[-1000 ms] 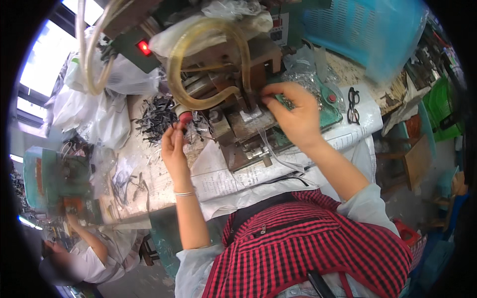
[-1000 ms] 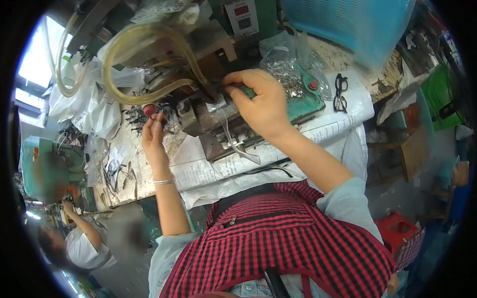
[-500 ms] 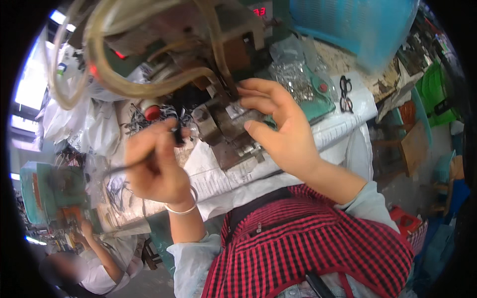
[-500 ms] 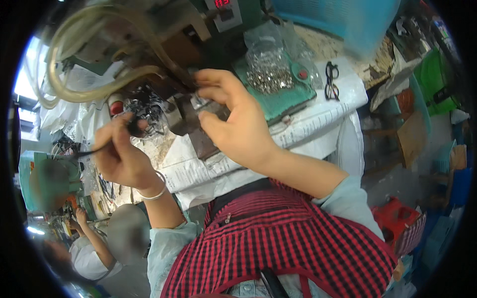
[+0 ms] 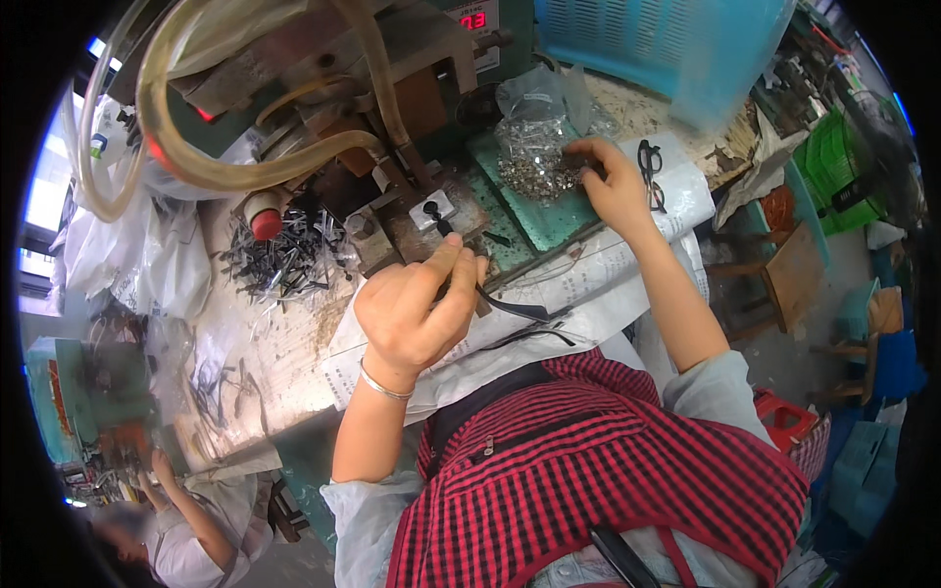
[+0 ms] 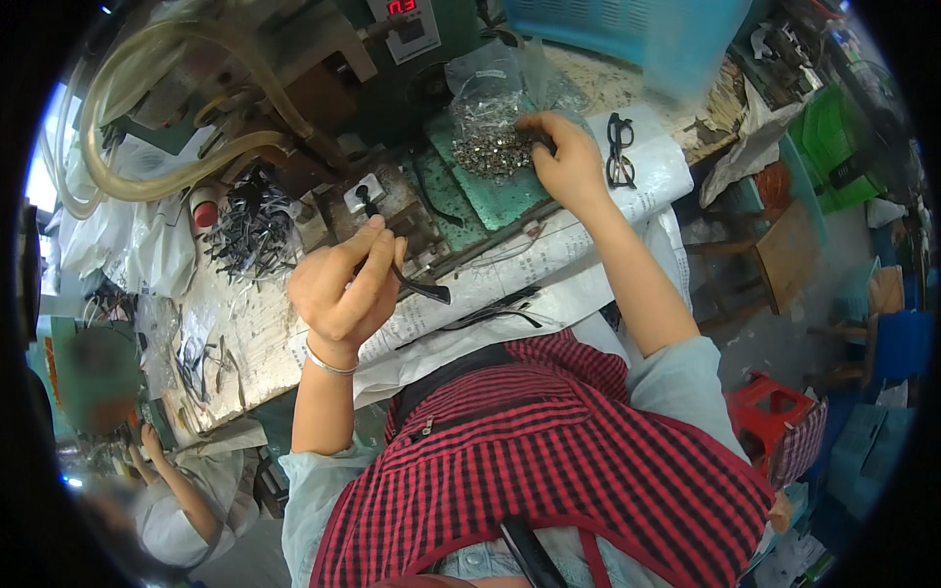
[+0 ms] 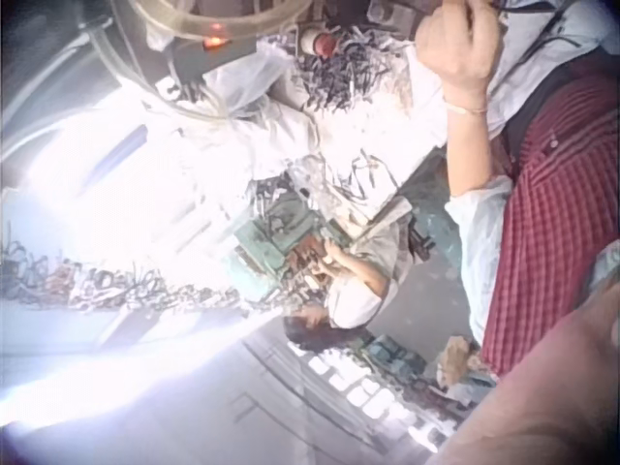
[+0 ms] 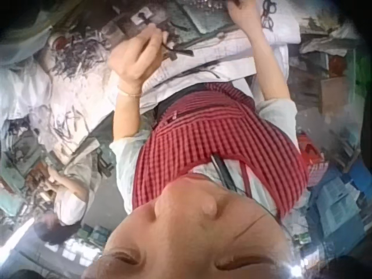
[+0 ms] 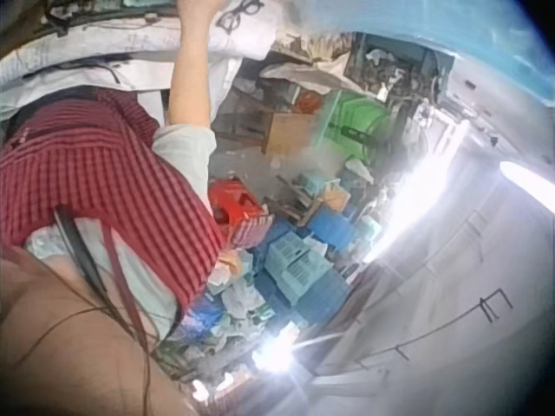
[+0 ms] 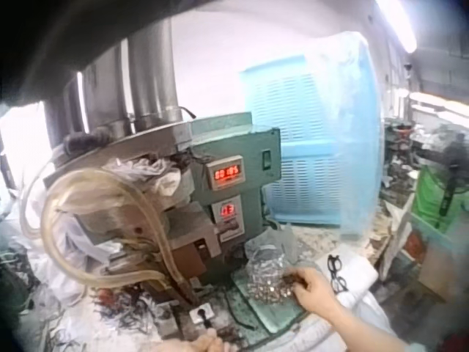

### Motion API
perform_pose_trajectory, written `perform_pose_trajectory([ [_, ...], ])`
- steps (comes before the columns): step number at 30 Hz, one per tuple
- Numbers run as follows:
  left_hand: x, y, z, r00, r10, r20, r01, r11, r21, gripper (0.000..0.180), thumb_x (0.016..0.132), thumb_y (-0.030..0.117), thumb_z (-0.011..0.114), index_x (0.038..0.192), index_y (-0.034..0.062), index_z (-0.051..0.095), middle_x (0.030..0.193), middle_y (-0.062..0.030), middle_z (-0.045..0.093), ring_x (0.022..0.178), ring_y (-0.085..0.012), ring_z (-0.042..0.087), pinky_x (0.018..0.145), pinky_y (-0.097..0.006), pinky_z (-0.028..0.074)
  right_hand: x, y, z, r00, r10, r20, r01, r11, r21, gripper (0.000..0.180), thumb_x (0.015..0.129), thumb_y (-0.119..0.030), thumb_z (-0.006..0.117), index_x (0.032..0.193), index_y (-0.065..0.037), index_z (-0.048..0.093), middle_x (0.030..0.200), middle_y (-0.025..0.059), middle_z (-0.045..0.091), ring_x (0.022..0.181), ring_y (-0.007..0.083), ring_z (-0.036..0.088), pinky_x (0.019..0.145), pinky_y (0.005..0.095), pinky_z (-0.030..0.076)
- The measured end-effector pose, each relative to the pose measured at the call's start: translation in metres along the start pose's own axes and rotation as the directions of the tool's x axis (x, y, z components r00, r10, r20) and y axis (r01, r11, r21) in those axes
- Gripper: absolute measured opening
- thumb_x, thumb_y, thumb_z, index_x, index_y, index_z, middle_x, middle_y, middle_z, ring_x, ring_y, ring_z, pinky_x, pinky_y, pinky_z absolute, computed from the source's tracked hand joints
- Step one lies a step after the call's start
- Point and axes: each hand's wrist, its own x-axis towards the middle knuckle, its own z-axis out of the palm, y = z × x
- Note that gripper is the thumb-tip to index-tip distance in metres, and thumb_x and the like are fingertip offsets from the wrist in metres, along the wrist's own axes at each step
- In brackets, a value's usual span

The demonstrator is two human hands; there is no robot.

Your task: The person repeatedly picks small black plastic pieces and metallic components from piles on the table, places them into a press machine, and removes the assembled units. The person handles the parts one at a time and stacks the finished pieces on the table.

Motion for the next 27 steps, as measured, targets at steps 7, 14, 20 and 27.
perform_pose_trajectory([
  [7,-0.005,-0.003,0.002,0.999,-0.040,-0.031,0.040,0.999,-0.026,0.017,0.077,0.007,0.083,0.090,0.0047,0.072,0.093,-0.0090,0.073,0.055,-0.0132,0.060,0.046,-0.026,0.043,-0.025,-0.004,0.017,0.995,0.018,0.097,0.020,0.925,-0.380,0.009,0.079,-0.013,0.073,0.086,-0.007,0.073,0.089,0.0130,0.065,0.093,0.0355,0.064,0.083,0.0459,0.051],
  [14,-0.030,0.045,-0.052,0.883,-0.457,0.109,0.469,0.872,-0.138,0.031,0.074,-0.001,0.083,0.104,0.0041,0.076,0.105,-0.0163,0.077,0.077,-0.0230,0.072,0.063,-0.028,0.054,-0.027,-0.002,0.027,0.994,0.101,0.037,-0.079,0.919,-0.387,0.011,0.085,-0.014,0.071,0.092,-0.005,0.071,0.091,0.0135,0.071,0.085,0.0317,0.069,0.077,0.0411,0.054],
  [20,-0.060,-0.005,-0.157,0.668,-0.521,-0.531,0.705,0.671,0.229,0.019,0.085,-0.017,0.072,0.099,-0.0035,0.070,0.092,-0.0102,0.071,0.083,-0.0221,0.064,0.076,-0.031,0.052,-0.018,0.004,0.019,0.997,0.014,-0.074,-0.022,0.993,-0.114,0.019,0.094,-0.008,0.069,0.112,-0.002,0.072,0.097,0.0106,0.073,0.084,0.0221,0.069,0.081,0.0327,0.053],
  [27,-0.195,-0.132,-0.111,0.605,-0.761,0.233,0.521,0.600,0.607,0.018,0.079,0.001,0.071,0.095,0.0077,0.075,0.100,-0.0129,0.065,0.092,-0.0360,0.061,0.082,-0.044,0.051,-0.005,-0.013,0.037,0.980,-0.193,-0.056,0.164,0.930,-0.329,0.012,0.088,-0.011,0.071,0.099,-0.007,0.076,0.091,0.0120,0.071,0.088,0.0350,0.067,0.079,0.0441,0.052],
])
